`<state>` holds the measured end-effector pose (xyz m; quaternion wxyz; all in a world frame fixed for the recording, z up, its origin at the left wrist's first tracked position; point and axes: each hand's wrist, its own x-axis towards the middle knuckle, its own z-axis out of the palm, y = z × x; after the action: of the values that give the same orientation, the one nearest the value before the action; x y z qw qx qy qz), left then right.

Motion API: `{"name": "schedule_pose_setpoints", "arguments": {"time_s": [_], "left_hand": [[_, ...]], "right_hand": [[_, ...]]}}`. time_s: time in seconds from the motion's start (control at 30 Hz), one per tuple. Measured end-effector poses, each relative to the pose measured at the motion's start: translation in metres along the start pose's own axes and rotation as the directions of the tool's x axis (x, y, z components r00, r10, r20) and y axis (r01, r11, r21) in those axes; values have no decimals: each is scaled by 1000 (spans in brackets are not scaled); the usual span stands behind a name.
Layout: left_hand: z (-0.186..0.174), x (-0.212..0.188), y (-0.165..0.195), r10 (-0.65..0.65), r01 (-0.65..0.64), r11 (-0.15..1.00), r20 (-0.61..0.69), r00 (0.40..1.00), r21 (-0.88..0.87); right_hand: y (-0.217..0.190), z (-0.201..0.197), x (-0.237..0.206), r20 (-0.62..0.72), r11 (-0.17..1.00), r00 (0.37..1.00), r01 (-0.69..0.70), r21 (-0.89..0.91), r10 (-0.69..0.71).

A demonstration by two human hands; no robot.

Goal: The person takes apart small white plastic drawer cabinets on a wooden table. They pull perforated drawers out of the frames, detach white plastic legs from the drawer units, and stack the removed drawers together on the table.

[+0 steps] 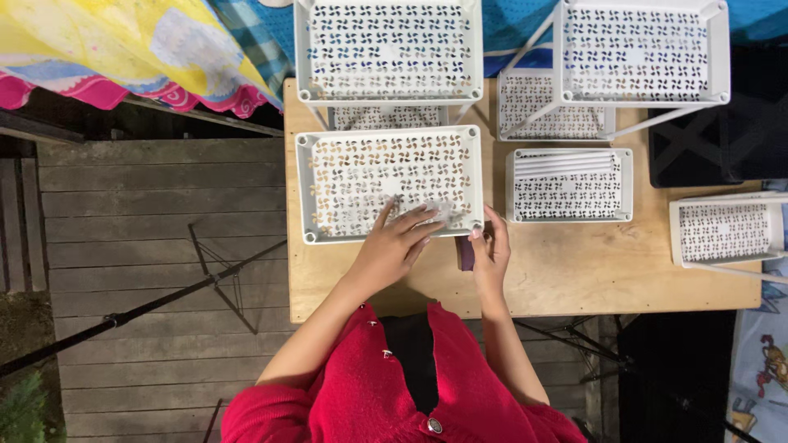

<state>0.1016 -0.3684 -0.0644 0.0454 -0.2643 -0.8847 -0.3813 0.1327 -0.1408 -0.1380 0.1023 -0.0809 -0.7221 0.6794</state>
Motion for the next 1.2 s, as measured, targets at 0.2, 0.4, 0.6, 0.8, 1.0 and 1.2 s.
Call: {"name": "schedule_pose_setpoints", "arguments": {"time_s": [0.2,0.4,0.6,0.8,1.0,1.2], "left_hand": [[-27,-53,-27,-254,122,949,-474,843,-291],[-8,-111,-94,-641,251,714,-466,610,-653],[32,-144,-145,-700,222,311,-65,711,-924],[36,-139,-154,-576,-24,157,-111,810,-987],[42,-140,-161,-588,-42,113,-101,803,-993],[48,-152,-172,-568,-112,78,-136,812,-991]], "right_hand": [[-43,22,-2,11,800,913,362,-478,-407],[-85,66,3,345,642,822,569,-514,-453],[-101,131,2,678,597,658,701,-391,-328],[-99,147,-2,758,603,619,690,-400,-205],[-90,147,-3,771,627,611,675,-389,-181],[-91,147,0,770,617,616,673,-407,-164]]}}
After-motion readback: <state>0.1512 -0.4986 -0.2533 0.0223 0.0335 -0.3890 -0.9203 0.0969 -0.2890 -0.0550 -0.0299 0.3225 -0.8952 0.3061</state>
